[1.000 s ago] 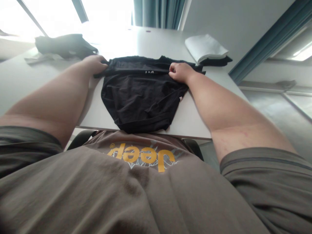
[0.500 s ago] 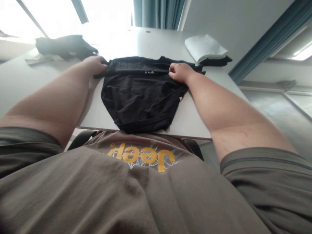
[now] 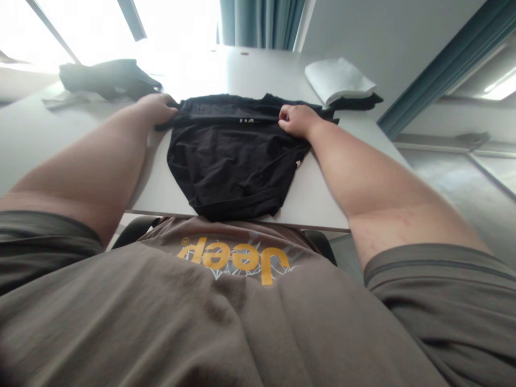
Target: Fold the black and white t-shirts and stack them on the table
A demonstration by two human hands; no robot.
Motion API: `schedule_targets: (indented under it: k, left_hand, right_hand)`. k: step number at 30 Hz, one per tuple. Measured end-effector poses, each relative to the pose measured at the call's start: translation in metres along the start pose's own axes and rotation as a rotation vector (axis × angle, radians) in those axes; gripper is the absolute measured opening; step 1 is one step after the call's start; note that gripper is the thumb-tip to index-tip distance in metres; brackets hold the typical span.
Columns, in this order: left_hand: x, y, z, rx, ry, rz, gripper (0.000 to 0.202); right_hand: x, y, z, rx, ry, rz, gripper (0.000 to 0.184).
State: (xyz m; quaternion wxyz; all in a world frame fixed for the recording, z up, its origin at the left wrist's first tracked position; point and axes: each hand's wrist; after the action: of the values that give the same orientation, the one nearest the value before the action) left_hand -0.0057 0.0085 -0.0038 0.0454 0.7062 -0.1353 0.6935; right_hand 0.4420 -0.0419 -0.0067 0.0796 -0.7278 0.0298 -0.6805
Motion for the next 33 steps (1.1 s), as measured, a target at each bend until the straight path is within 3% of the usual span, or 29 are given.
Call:
schedule_targets:
  k: [13, 21, 33]
  left_hand:
    - [0.0025, 0.0030, 0.0022, -0.003, 0.028, 0.012, 0.059]
    - [0.0016, 0.0019, 0.0013, 0.021, 0.048, 0.011, 0.057]
    - [0.0011, 0.0006, -0.0004, 0.006, 0.007, -0.006, 0.060]
  right_hand:
    - [-0.0004, -0.0013, 0.0008, -0.016, 0.001, -0.025, 0.032]
    - [-0.0046, -0.0055, 0.0063, -0.048, -0.049, -0.081, 0.048]
    - [-0.0005, -0.0017, 0.0001, -0.021, -0.005, -0.022, 0.029]
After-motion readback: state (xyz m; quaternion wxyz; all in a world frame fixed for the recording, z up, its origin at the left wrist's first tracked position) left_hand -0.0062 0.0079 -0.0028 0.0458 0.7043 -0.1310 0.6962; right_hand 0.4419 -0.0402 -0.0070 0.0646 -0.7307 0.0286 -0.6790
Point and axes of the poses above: each hand's wrist, its own y-axis away from the middle knuckle, its own x-axis out of the back of the hand, z = x × y, and after that the axes turned 14 degrees about -x, right-handed
